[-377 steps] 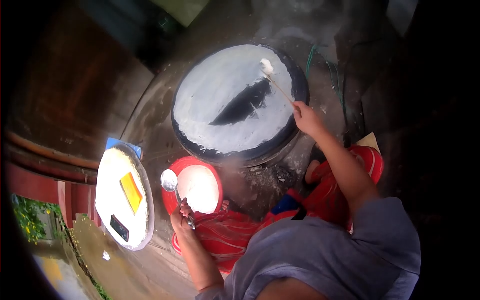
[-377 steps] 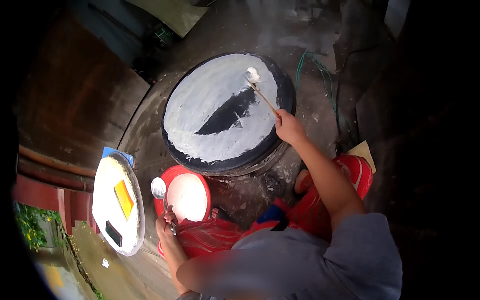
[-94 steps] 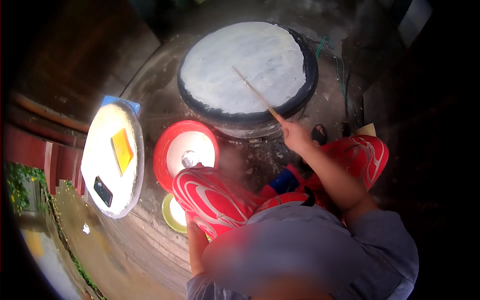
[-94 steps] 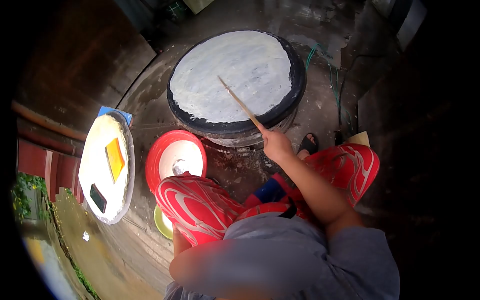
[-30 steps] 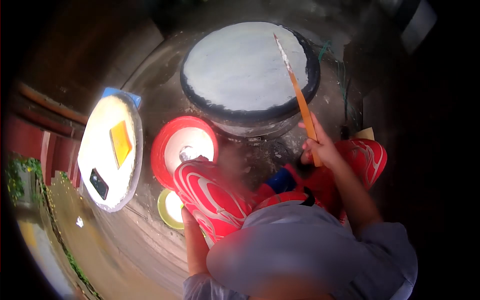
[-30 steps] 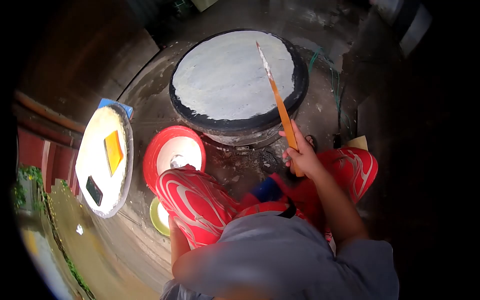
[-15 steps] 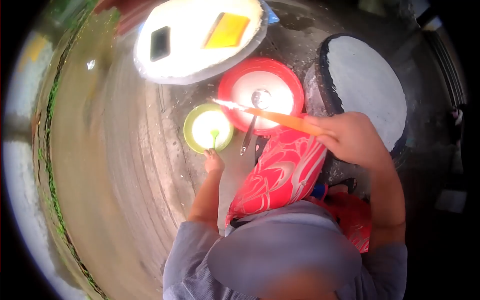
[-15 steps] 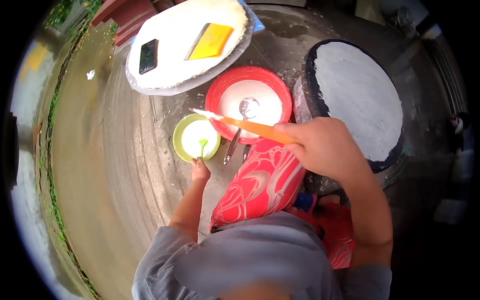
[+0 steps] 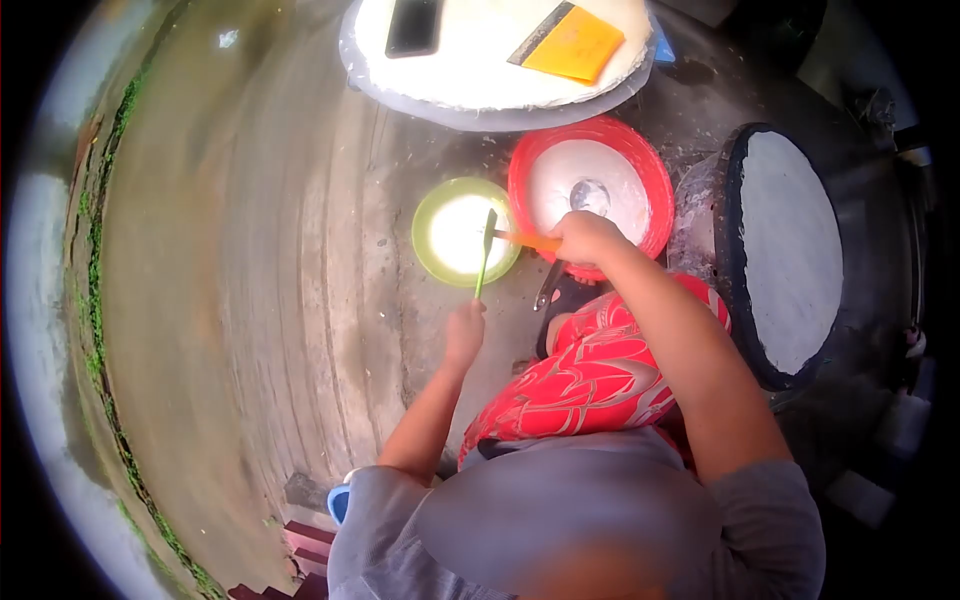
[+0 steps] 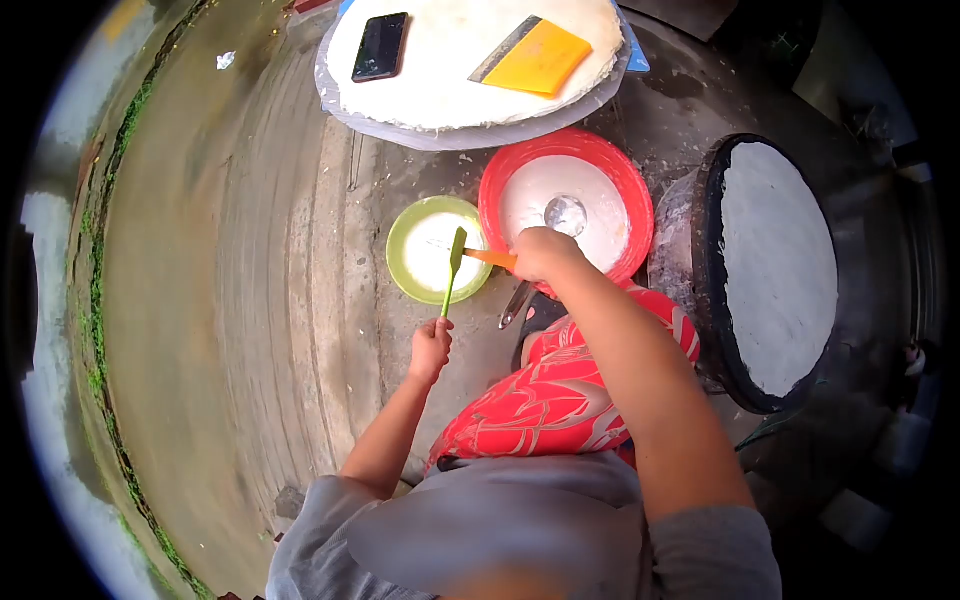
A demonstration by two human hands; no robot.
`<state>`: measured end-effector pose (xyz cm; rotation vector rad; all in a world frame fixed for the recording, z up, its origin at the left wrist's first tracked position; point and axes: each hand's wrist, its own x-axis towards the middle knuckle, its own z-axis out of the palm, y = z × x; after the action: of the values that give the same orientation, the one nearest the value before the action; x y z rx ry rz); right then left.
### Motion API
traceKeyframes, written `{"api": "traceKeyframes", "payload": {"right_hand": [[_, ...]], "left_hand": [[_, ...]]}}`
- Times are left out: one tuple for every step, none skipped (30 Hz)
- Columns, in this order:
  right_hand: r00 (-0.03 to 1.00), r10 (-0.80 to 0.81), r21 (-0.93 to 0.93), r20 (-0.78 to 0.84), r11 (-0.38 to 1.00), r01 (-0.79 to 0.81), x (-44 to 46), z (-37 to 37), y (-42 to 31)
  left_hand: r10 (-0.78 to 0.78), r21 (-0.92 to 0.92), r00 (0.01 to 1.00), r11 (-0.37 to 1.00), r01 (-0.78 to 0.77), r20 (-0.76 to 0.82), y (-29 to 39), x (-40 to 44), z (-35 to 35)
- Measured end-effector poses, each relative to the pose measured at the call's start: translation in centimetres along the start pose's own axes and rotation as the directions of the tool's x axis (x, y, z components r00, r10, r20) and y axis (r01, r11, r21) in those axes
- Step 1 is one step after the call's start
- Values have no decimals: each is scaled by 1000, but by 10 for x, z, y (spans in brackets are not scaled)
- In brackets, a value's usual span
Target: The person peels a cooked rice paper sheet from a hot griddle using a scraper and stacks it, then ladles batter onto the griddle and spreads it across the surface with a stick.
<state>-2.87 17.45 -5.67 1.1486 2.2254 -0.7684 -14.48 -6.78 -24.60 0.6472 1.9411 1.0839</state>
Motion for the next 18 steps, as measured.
{"api": "traceKeyframes", "payload": {"right_hand": [[1000,2,-2,6,1000,-2,3,2,4],[1000,1,28,15,1000,-2,6,5,11],[1000,3,57,24,998,-5,8,5,17],[1000,6,37,5,999,-6,6,4,19],[1000,12,33,9,999,-12,4,1,21],[997,43,83,62,995,-48,3,-1,23],[991,69,131,112,988,-84,3,-3,24],[991,68,129,112,988,-82,0,-3,24],[1000,-12,47,17,999,12,-4,-1,23],[992,-100,-43,-72,994,97,-6,0,23],[992,-101,-42,-73,994,98,-7,3,19],[986,-112,-120,-128,988,96,-6,7,13],[976,-126,-196,-180,976,90,-6,12,10],[946,-179,-318,-272,944,87,-3,22,11],[947,-178,-313,-269,946,89,-2,25,11],[955,-145,-306,-259,950,62,-1,25,12],[961,-114,-304,-251,952,33,0,22,13],[961,-113,-305,-253,952,32,-4,13,13]], "left_hand": [[-6,-3,1000,1000,6,1,-11,14,0],[-43,2,998,999,43,-34,-30,35,1],[-65,36,995,997,67,-70,-43,54,2],[-86,68,991,993,94,-106,-55,72,3],[-93,132,985,985,112,-144,-60,85,1],[-37,228,979,970,83,-199,-57,90,-5],[-108,200,967,967,156,-232,-52,93,-9],[-107,218,968,963,157,-227,-49,91,-13],[-106,235,969,959,159,-223,-43,86,-17],[-105,234,968,959,158,-226,-34,77,-18],[80,241,967,970,-20,-242,-26,61,-15],[262,251,931,948,-198,-254,-15,45,-11],[341,217,908,931,-292,-241,-6,34,-4],[207,162,959,971,-177,-192,-6,33,1],[65,114,989,992,-50,-135,-11,33,3],[64,116,989,992,-48,-134,-26,41,4],[47,165,986,986,-21,-158,-38,56,4],[32,212,983,977,7,-182,-43,69,5]]}}
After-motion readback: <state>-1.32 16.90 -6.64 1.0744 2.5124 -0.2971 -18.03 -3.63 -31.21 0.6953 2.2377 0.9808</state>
